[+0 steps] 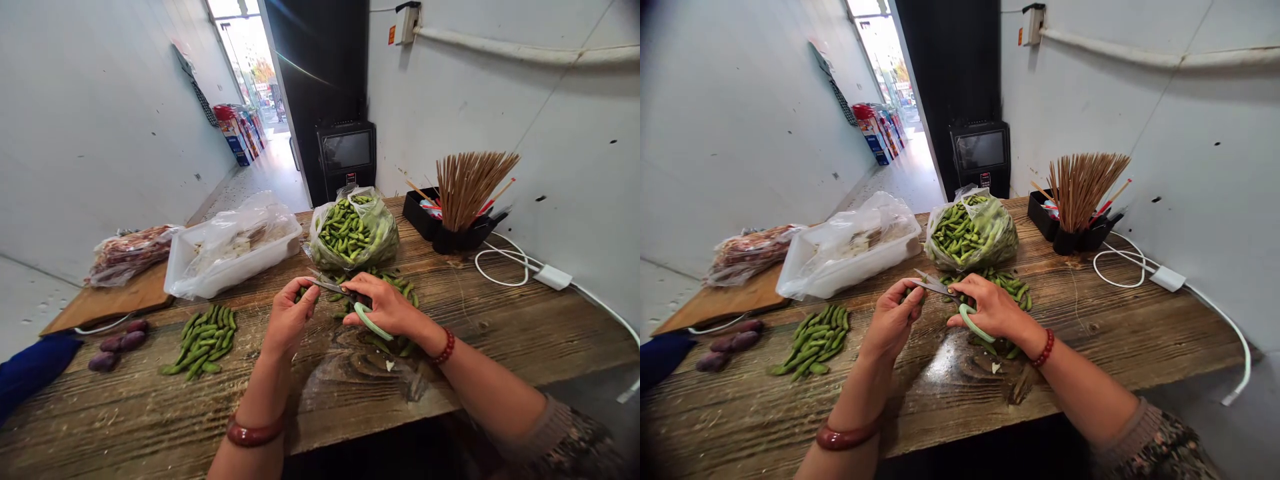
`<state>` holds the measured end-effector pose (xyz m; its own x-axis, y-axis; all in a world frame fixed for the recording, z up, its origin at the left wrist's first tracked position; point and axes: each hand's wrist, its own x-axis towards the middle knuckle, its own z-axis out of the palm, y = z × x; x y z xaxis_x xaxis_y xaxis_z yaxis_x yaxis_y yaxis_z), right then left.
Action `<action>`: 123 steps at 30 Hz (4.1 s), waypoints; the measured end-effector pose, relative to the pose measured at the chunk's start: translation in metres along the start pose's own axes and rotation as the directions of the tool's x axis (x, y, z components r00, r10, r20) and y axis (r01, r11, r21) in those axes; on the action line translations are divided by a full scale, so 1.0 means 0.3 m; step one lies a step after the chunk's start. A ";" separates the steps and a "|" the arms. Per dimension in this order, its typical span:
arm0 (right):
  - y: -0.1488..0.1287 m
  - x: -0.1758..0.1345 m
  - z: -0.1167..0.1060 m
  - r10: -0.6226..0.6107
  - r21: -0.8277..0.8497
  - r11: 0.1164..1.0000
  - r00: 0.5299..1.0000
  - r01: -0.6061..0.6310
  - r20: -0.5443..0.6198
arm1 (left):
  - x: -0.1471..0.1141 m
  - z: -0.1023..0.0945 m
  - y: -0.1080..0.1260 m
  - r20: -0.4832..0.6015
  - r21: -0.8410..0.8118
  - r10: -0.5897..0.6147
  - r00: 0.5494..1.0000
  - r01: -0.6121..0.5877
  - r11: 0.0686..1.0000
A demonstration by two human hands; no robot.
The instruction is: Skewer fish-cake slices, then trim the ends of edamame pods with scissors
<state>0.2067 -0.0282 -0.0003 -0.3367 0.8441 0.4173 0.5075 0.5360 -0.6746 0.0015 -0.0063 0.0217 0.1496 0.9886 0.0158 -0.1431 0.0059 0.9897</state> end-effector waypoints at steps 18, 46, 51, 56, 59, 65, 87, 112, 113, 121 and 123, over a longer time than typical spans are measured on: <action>0.007 0.002 -0.012 -0.055 -0.044 0.997 0.998 0.056 0.015 | 0.000 -0.002 0.007 0.033 0.257 0.066 0.997 -0.072 0.964; -0.021 -0.007 -0.002 -0.001 -0.084 0.996 1.000 0.001 -0.007 | 0.017 -0.002 0.004 0.030 -0.338 -0.087 0.996 0.092 0.937; -0.021 -0.006 -0.003 -0.011 -0.079 0.997 1.000 0.010 -0.009 | 0.019 0.000 -0.003 0.038 -0.348 -0.080 0.996 0.088 0.933; -0.026 -0.006 -0.005 0.002 -0.071 0.997 1.000 -0.003 -0.010 | 0.021 -0.002 -0.012 0.042 -0.346 -0.065 0.997 0.076 0.935; -0.024 -0.005 -0.008 -0.007 -0.061 0.998 1.000 0.007 -0.010 | 0.021 -0.002 -0.013 0.040 -0.344 -0.045 0.998 0.056 0.937; -0.021 -0.004 -0.006 -0.053 -0.101 0.994 0.998 0.051 -0.022 | 0.024 -0.006 -0.015 0.043 -0.352 -0.034 0.998 0.047 0.935; 0.014 0.012 -0.011 -0.025 0.060 0.997 0.965 0.043 -0.261 | 0.027 0.021 -0.108 0.394 0.713 0.017 0.919 -0.317 0.625; -0.012 0.001 -0.011 0.037 0.003 0.999 0.999 -0.037 -0.022 | 0.008 -0.008 -0.004 -0.002 -0.121 -0.052 0.999 0.051 0.991; -0.014 -0.001 -0.010 0.033 -0.016 0.999 0.999 -0.033 -0.009 | 0.008 -0.007 -0.004 -0.014 -0.120 -0.054 0.998 0.052 0.991; -0.027 -0.007 0.000 0.002 -0.085 0.996 1.000 -0.002 0.006 | 0.004 0.002 -0.021 0.023 -0.005 -0.020 1.000 0.020 1.000; -0.028 -0.007 0.003 -0.002 -0.085 0.996 1.000 0.003 0.003 | 0.003 0.005 -0.026 0.034 0.004 -0.011 0.999 0.011 1.000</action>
<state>0.2026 -0.0345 0.0040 -0.3407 0.8427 0.4169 0.5720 0.5377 -0.6194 0.0041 -0.0056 0.0144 0.1844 0.9828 0.0094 -0.1378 0.0164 0.9903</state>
